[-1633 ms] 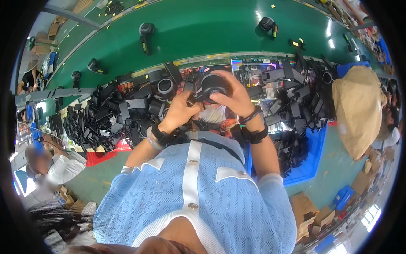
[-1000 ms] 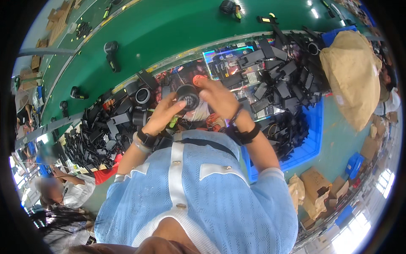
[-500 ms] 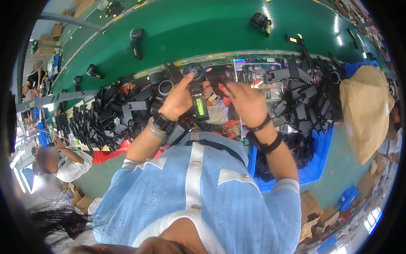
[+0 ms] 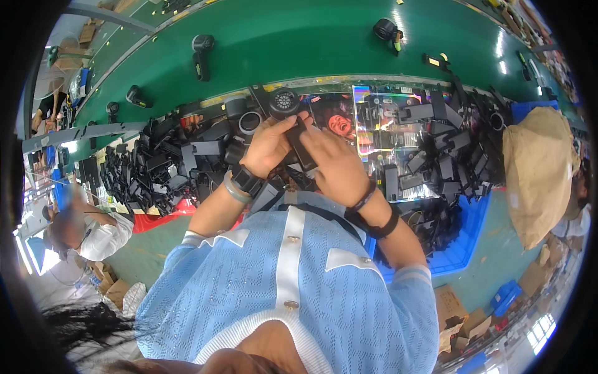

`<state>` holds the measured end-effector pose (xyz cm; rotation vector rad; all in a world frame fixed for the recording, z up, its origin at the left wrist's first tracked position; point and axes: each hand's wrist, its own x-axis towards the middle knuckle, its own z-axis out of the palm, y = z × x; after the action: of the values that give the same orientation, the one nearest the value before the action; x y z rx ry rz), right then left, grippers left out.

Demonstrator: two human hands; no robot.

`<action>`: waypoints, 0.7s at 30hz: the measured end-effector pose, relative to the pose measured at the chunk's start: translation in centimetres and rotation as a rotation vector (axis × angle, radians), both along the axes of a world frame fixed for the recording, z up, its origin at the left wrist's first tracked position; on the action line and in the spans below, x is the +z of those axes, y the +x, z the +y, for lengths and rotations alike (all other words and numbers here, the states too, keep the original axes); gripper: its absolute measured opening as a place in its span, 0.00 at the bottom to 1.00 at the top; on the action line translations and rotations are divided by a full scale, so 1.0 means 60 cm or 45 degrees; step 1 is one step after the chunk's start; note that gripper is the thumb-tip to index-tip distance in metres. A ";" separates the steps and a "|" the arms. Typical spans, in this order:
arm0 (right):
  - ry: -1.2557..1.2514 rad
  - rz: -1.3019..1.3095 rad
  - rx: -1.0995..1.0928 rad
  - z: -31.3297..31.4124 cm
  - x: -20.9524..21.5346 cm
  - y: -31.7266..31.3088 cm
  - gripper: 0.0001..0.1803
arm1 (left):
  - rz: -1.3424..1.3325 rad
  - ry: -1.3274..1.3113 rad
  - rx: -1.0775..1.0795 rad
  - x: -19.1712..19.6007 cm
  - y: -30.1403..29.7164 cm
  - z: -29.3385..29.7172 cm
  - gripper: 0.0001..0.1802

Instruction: Manually assembling and inspecting handheld barcode scanners or similar electronic devices on a factory production line.

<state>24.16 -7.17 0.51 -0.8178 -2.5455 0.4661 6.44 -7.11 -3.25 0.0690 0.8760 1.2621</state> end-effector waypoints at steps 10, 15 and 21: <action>-2.174 1.223 -0.255 0.012 -0.037 -0.007 0.20 | 0.358 0.475 0.295 0.052 0.028 0.022 0.18; -2.016 1.352 -0.390 0.029 -0.077 -0.023 0.15 | 0.453 0.456 0.459 0.045 0.050 0.056 0.17; -1.926 1.575 -0.364 0.092 -0.088 -0.060 0.18 | 0.518 0.414 0.363 0.052 0.016 0.119 0.13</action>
<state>20.58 -1.62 -4.77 -0.8013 -0.6268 2.0146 7.42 0.02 -0.12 0.4876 1.0435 1.6857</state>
